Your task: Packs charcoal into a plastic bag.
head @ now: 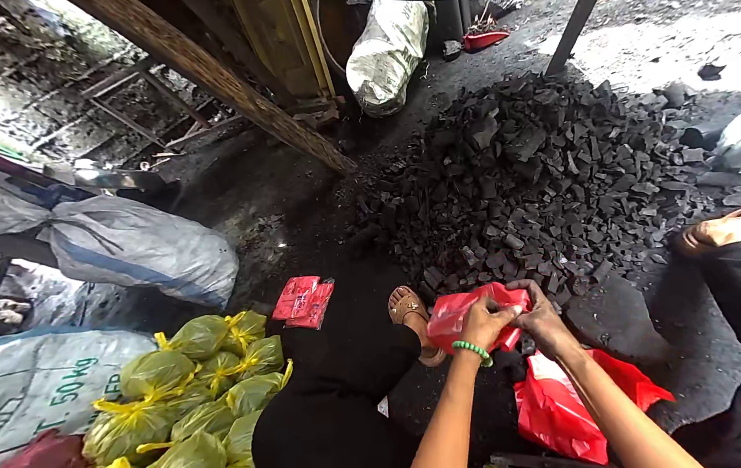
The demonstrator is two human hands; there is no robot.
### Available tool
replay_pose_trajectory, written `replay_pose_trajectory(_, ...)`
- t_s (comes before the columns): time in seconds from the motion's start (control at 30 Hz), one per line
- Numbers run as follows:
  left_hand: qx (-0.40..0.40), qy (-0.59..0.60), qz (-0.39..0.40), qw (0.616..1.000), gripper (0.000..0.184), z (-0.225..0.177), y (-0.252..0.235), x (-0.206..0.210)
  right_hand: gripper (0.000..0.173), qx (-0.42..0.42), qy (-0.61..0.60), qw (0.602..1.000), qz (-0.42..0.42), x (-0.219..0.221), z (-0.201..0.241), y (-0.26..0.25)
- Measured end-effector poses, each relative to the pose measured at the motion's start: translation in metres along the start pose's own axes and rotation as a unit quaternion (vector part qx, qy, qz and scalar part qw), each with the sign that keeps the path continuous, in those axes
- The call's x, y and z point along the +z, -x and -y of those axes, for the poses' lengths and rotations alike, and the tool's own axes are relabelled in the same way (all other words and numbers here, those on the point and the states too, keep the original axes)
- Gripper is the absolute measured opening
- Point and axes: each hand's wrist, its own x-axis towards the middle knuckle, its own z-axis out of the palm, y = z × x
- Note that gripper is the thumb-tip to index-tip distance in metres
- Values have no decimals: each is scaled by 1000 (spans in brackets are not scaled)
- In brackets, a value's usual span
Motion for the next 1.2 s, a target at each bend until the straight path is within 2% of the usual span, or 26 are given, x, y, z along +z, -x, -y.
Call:
replay_pose_trajectory(0.07,-28,153,5,988,17,4,-6,-1,67,11,-7,1000,28,-3,8,-1)
replay_pose_trajectory(0.17,-54,321,-22,945,7,-3,0,-27,64,1,9,1000,-24,-29,10,-11)
replay_pose_trajectory(0.27,-5,462,-55,885,12,-18,13,-58,65,-10,183,975,-123,-64,-3,-31)
replay_pose_trajectory(0.3,18,496,-67,865,16,-22,11,-63,63,-12,230,964,-131,-72,-11,-36)
replay_pose_trajectory(0.33,44,500,-78,861,17,-25,7,-65,63,-18,273,954,-120,-76,-14,-39)
replay_pose_trajectory(0.37,73,459,-90,881,17,-24,1,-64,67,-27,307,947,-90,-75,-13,-40)
replay_pose_trajectory(0.4,105,375,-89,917,17,-22,-4,-61,77,-36,319,946,-37,-70,-9,-39)
replay_pose_trajectory(0.47,168,166,-10,972,20,-13,-10,-55,94,-54,296,951,68,-47,8,-33)
replay_pose_trajectory(0.5,195,87,48,976,22,-10,-14,-50,87,-74,288,949,105,-34,16,-32)
replay_pose_trajectory(0.53,214,6,106,971,22,-9,-21,-49,64,-105,293,942,126,-24,24,-34)
replay_pose_trajectory(0.57,220,-98,136,961,20,-11,-28,-56,35,-141,312,931,127,-18,32,-41)
replay_pose_trajectory(0.6,197,-230,130,944,18,-21,-32,-69,20,-158,339,920,120,-19,40,-53)
replay_pose_trajectory(0.67,62,-440,67,894,25,-38,-35,-109,17,-161,315,931,88,-30,53,-85)
replay_pose_trajectory(0.7,12,-476,26,879,26,-43,-35,-132,16,-155,279,944,88,-35,57,-104)
replay_pose_trajectory(0.77,-24,-479,-41,877,25,-51,-31,-170,15,-122,238,955,131,-27,65,-136)
replay_pose_trajectory(0.8,-34,-471,-66,879,26,-55,-30,-184,29,-107,264,947,147,-19,66,-151)
replay_pose_trajectory(0.83,-47,-460,-89,882,29,-56,-30,-196,55,-97,331,927,144,-12,62,-168)
replay_pose_trajectory(0.87,-64,-448,-112,885,32,-58,-33,-205,80,-82,423,894,124,-6,57,-185)
replay_pose_trajectory(0.9,-84,-438,-133,885,37,-58,-37,-212,98,-53,508,853,106,1,47,-199)
replay_pose_trajectory(0.93,-97,-423,-155,888,41,-55,-44,-215,107,-23,565,819,94,4,34,-210)
replay_pose_trajectory(0.97,-100,-402,-179,892,45,-51,-53,-216,109,7,603,793,87,8,23,-218)
replay_pose_trajectory(1.03,-76,-303,-241,919,51,-40,-78,-209,99,34,643,761,75,19,9,-221)
replay_pose_trajectory(1.1,-19,-96,-322,942,52,-17,-109,-187,87,30,663,744,74,22,3,-215)
replay_pose_trajectory(1.13,1,9,-345,939,52,-1,-124,-168,85,28,668,739,81,18,3,-212)
replay_pose_trajectory(1.2,-14,107,-321,941,55,35,-142,-123,85,6,666,739,96,-3,7,-210)
